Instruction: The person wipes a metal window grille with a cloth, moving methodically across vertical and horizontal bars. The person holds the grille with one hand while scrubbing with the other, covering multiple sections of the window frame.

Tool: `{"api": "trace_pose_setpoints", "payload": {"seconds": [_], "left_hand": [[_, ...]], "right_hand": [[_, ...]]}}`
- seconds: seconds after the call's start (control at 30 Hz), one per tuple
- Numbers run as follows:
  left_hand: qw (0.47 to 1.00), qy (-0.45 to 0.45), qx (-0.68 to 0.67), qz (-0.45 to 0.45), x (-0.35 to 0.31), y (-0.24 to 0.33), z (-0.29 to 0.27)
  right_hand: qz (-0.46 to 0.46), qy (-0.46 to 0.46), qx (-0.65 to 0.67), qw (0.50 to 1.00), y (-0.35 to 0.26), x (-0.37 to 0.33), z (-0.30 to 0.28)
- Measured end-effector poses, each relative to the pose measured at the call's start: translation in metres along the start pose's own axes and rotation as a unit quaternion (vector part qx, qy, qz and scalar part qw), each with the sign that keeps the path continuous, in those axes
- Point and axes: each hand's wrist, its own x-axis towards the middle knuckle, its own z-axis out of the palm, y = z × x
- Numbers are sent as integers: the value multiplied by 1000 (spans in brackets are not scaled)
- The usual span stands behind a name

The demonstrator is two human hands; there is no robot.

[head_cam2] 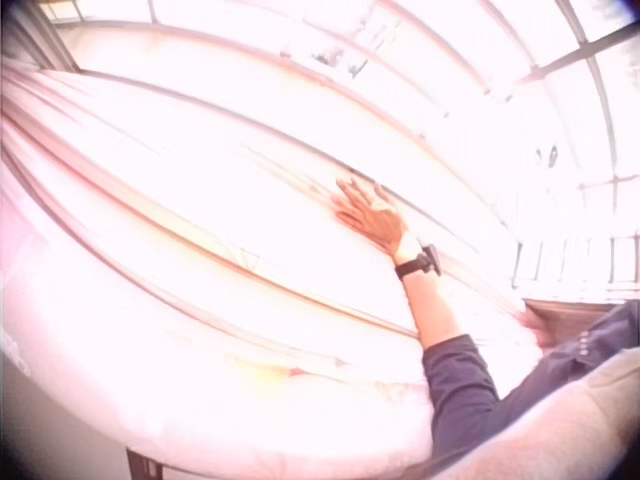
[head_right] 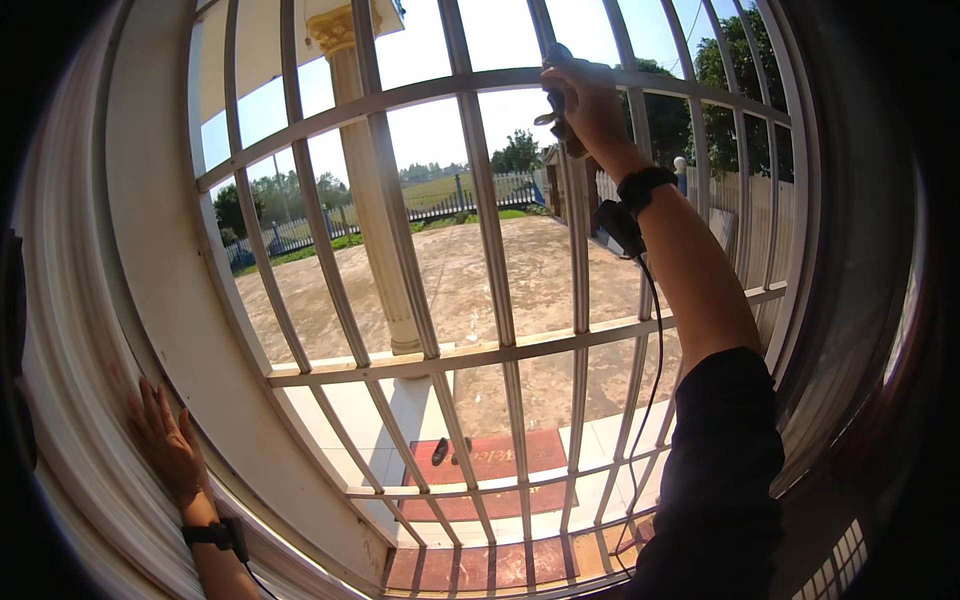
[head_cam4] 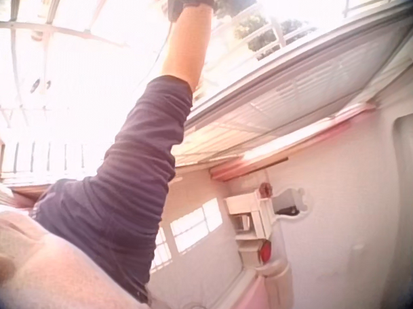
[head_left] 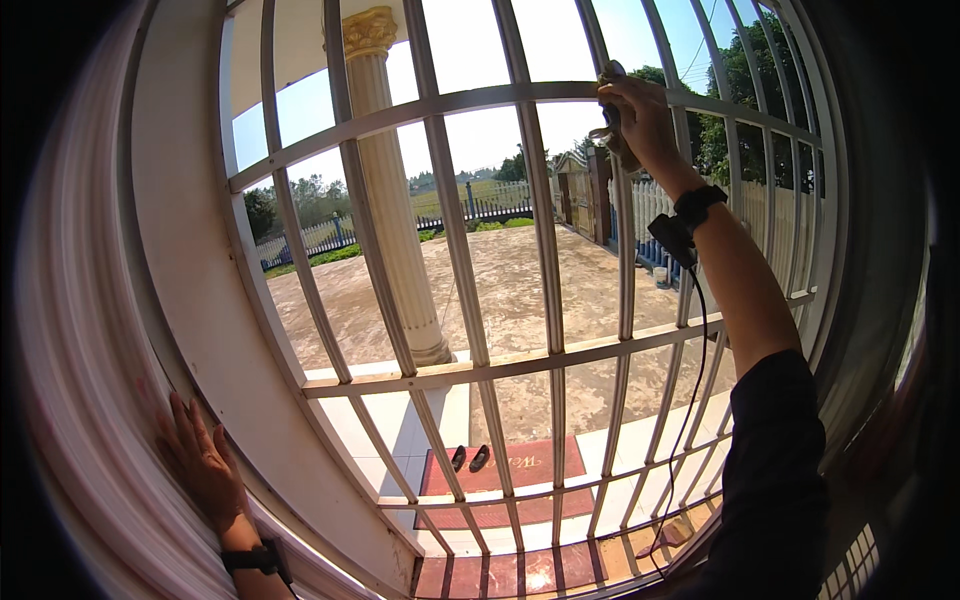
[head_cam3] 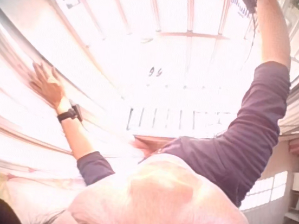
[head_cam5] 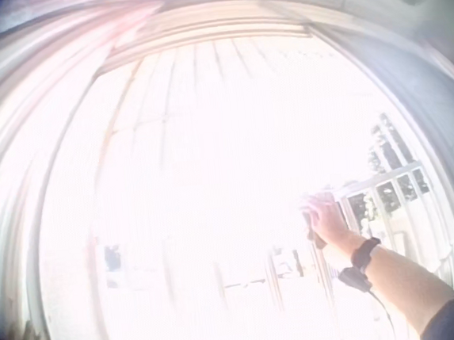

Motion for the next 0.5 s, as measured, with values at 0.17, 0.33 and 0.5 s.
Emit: {"api": "trace_pose_setpoints", "payload": {"seconds": [0.17, 0.33, 0.5], "left_hand": [[1000, -8, -19, -3, 0, 2, -4], [1000, 8, 6, 14, -2, -4, 7], [993, 105, -16, 59, -7, -18, 39]], "right_hand": [[119, 159, -124, 972, 6, -4, -28], [4, 21, -21, 1000, -80, 15, 74], [-60, 1, 1, 998, -44, 16, 61]]}}
